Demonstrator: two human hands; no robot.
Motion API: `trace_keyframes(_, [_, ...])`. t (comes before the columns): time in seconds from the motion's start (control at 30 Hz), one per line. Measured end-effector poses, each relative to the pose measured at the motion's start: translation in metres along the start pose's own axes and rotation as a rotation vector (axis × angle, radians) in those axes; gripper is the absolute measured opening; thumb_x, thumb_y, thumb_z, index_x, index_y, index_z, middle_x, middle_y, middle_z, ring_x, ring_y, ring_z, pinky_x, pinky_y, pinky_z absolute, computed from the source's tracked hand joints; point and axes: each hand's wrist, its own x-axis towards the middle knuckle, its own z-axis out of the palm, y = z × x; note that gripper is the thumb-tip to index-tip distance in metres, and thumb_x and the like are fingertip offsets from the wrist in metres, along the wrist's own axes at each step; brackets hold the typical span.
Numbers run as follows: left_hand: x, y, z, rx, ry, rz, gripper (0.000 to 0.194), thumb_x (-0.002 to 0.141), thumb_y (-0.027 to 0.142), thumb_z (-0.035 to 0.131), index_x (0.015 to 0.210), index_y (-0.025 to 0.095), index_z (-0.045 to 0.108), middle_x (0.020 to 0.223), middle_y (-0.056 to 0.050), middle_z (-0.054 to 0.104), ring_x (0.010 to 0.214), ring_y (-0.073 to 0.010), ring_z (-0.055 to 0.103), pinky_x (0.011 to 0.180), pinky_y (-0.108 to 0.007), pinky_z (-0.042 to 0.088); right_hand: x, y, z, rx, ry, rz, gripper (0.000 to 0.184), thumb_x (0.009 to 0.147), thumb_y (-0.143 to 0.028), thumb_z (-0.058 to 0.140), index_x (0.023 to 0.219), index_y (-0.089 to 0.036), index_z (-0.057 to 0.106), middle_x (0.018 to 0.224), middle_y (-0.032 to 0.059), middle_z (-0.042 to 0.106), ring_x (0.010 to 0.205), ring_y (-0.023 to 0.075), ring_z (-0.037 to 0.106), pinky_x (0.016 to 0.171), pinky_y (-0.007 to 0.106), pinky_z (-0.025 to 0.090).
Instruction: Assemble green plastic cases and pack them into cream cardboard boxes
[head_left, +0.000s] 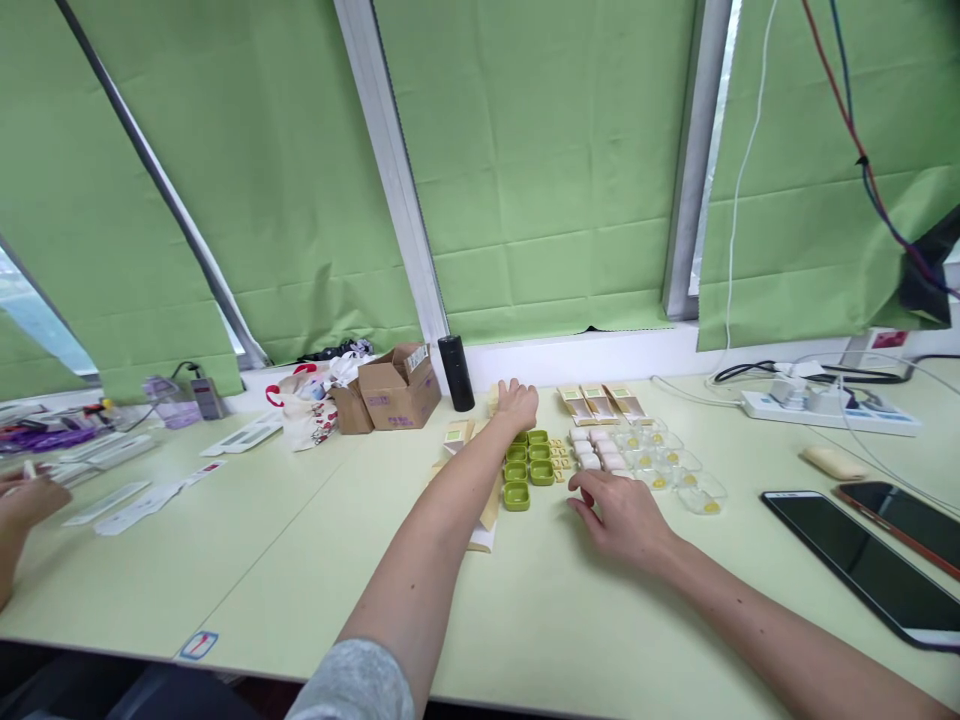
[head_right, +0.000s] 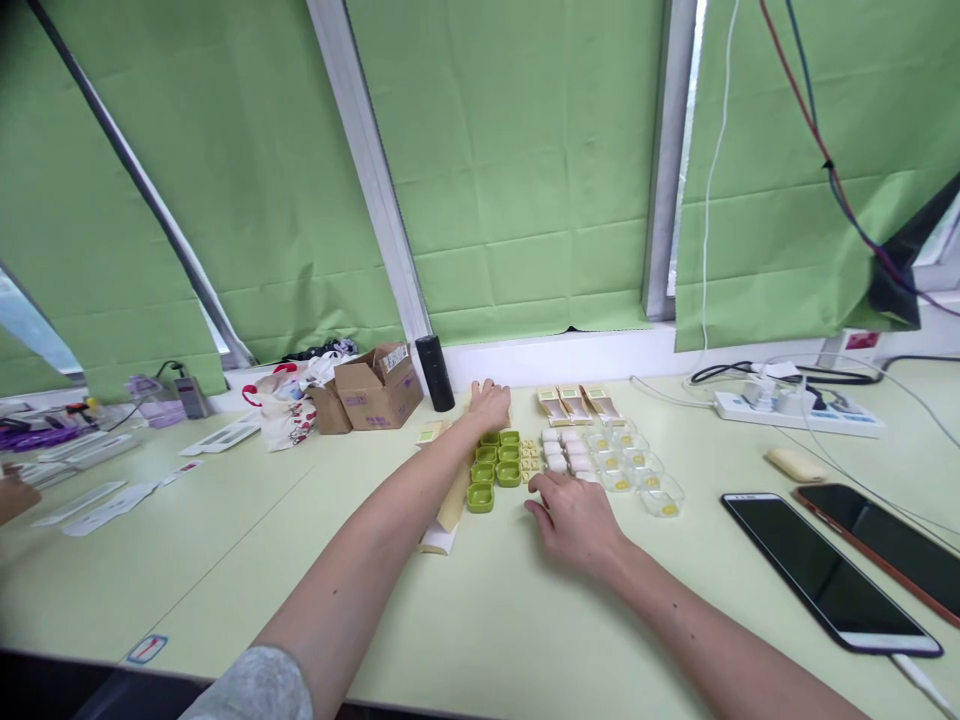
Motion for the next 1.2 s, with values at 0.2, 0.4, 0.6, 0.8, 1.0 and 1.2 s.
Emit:
trace_keyframes(0.2, [-0.023,0.018,0.002,-0.027,0.070,-0.027,0.049,0.084,0.022,0.070,0.131,0.010,0.062,0.133,-0.023,0.067,0.131,-0.0358,0.055,0.113,-0.046,0.038,0.000,0.001,0.001,0.010,-0.004,-0.010,0.015,0.099,-0.024,0.055,0.104,-0.023,0.069,0.099,0.0056,0.080,0.077,0.0199,0.070,0.063,0.030,0.035])
trace_keyframes(0.4, [-0.036,0.024,0.005,-0.077,0.023,-0.078,0.047,0.084,0.025,0.069,0.128,0.011,0.065,0.130,-0.024,0.067,0.123,-0.0355,0.064,0.102,-0.044,0.051,0.000,-0.003,0.001,0.015,-0.018,-0.017,0.014,0.099,-0.022,0.057,0.105,-0.023,0.069,0.099,0.0052,0.079,0.081,0.0214,0.073,0.064,0.030,0.035])
trace_keyframes(0.6, [-0.028,0.024,0.006,-0.143,-0.029,-0.126,0.056,0.085,0.028,0.066,0.138,0.012,0.059,0.139,-0.024,0.061,0.128,-0.0347,0.064,0.099,-0.042,0.055,0.000,-0.002,0.002,0.028,-0.013,-0.027,0.014,0.099,-0.023,0.056,0.103,-0.023,0.069,0.099,0.0055,0.079,0.080,0.0211,0.072,0.064,0.030,0.037])
trace_keyframes(0.8, [-0.013,0.026,0.014,-0.208,-0.057,-0.194,0.066,0.084,0.030,0.066,0.144,0.008,0.053,0.149,-0.028,0.052,0.135,-0.0377,0.059,0.103,-0.045,0.054,-0.001,-0.003,0.001,0.036,-0.017,-0.038,0.014,0.099,-0.022,0.055,0.102,-0.023,0.068,0.098,0.0053,0.079,0.077,0.0205,0.071,0.064,0.031,0.036])
trace_keyframes(1.0, [0.003,0.027,0.020,-0.268,-0.083,-0.266,0.071,0.083,0.030,0.066,0.149,0.011,0.048,0.156,-0.027,0.045,0.142,-0.0378,0.053,0.105,-0.045,0.054,0.000,-0.002,0.001,0.029,-0.020,-0.047,0.014,0.099,-0.022,0.055,0.104,-0.023,0.068,0.099,0.0063,0.079,0.080,0.0214,0.071,0.065,0.031,0.036])
trace_keyframes(1.2, [0.015,0.025,0.023,-0.329,-0.108,-0.299,0.080,0.080,0.032,0.068,0.152,0.008,0.043,0.158,-0.029,0.042,0.142,-0.0401,0.051,0.102,-0.047,0.055,-0.001,-0.002,0.001,0.019,-0.031,-0.044,0.013,0.100,-0.020,0.056,0.104,-0.023,0.067,0.100,0.0049,0.078,0.083,0.0213,0.072,0.065,0.031,0.035])
